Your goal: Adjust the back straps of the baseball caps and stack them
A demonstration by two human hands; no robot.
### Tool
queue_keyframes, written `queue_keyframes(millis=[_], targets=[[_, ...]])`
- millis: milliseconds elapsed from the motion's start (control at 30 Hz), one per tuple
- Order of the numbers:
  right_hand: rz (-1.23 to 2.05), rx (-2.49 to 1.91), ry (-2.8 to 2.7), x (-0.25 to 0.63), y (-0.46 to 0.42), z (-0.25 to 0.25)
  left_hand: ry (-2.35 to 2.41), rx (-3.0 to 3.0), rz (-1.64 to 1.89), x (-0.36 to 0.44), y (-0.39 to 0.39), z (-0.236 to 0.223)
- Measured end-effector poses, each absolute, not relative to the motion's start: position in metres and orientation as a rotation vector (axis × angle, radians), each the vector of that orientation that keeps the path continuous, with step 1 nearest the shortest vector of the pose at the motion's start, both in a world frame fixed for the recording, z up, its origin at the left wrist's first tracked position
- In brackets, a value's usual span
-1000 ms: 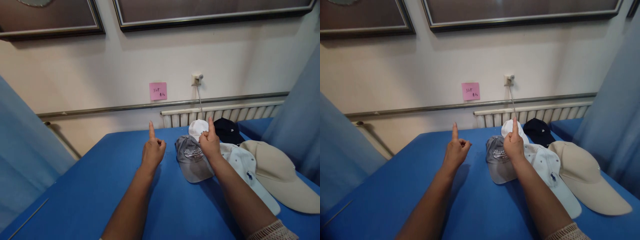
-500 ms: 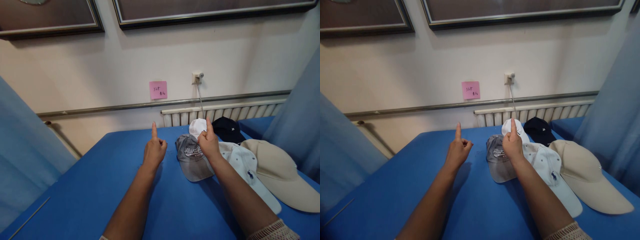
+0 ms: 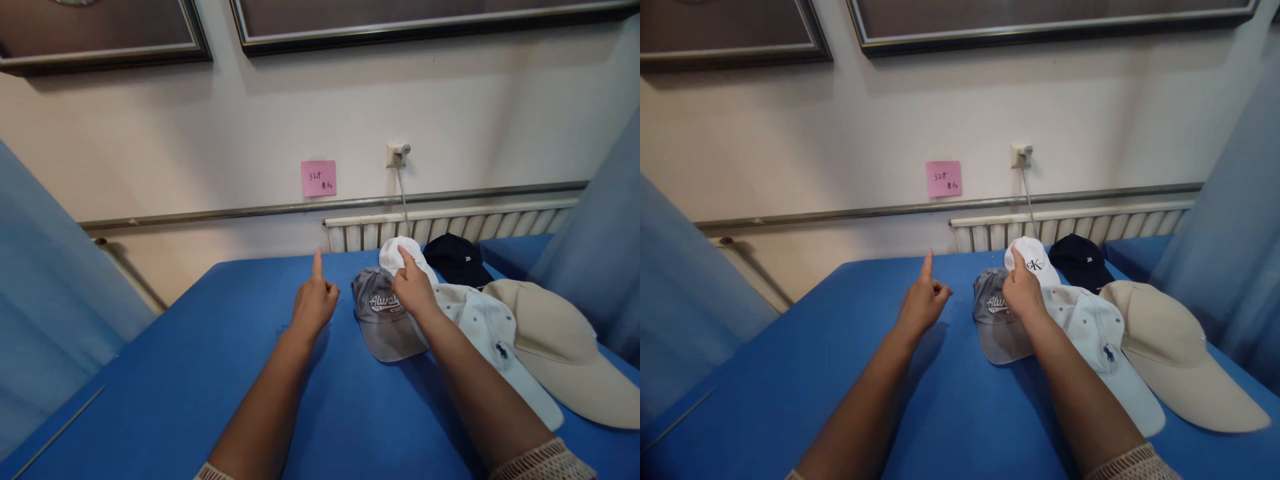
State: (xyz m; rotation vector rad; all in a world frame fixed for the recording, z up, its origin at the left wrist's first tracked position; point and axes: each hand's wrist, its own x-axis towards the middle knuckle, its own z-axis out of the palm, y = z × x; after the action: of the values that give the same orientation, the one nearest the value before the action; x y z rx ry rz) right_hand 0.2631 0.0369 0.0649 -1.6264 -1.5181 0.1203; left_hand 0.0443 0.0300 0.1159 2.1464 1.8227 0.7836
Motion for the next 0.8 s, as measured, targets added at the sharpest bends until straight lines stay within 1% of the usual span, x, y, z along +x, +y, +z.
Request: queue_keyframes(millis=[100, 233, 333, 400, 500, 600, 667, 733, 800], targets=[[0.106, -1.791, -1.57, 0.261, 0.042, 0.058, 1.751, 2.153, 0.649, 0.042, 0.037, 0.096], [-0.041, -1.829, -1.641, 0.257, 0.05, 0.041, 1.7, 2.151, 0.412, 0.027, 0.032, 0.055], [0.001, -1.919, -1.682, 0.254, 0.053, 0.026, 1.654, 2.13, 0.308, 0.011, 0.016, 0.024], [0.066, -1.972, -1.733, 0.253, 0.054, 0.018, 1.614, 2.062, 0.368, 0.001, 0.007, 0.009], [0.112, -1.94, -1.775, 0.248, 0.049, 0.013, 1.53, 1.824, 0.576, -0.006, 0.004, -0.006], [0.165, -1.688, -1.724, 0.24, 0.039, 0.019, 1.443, 1.432, 0.796, -0.007, 0.011, -0.009], [0.291, -1.439, -1.672, 0.235, 0.032, 0.027, 1.334, 1.152, 0.931, -0.009, 0.016, -0.005], [0.434, -1.224, -1.632, 0.233, 0.026, 0.035, 1.154, 0.921, 0.994, -0.012, 0.019, 0.001], [0.524, -1.128, -1.625, 0.235, 0.024, 0.038, 0.982, 0.778, 0.992, -0.017, 0.02, 0.008]])
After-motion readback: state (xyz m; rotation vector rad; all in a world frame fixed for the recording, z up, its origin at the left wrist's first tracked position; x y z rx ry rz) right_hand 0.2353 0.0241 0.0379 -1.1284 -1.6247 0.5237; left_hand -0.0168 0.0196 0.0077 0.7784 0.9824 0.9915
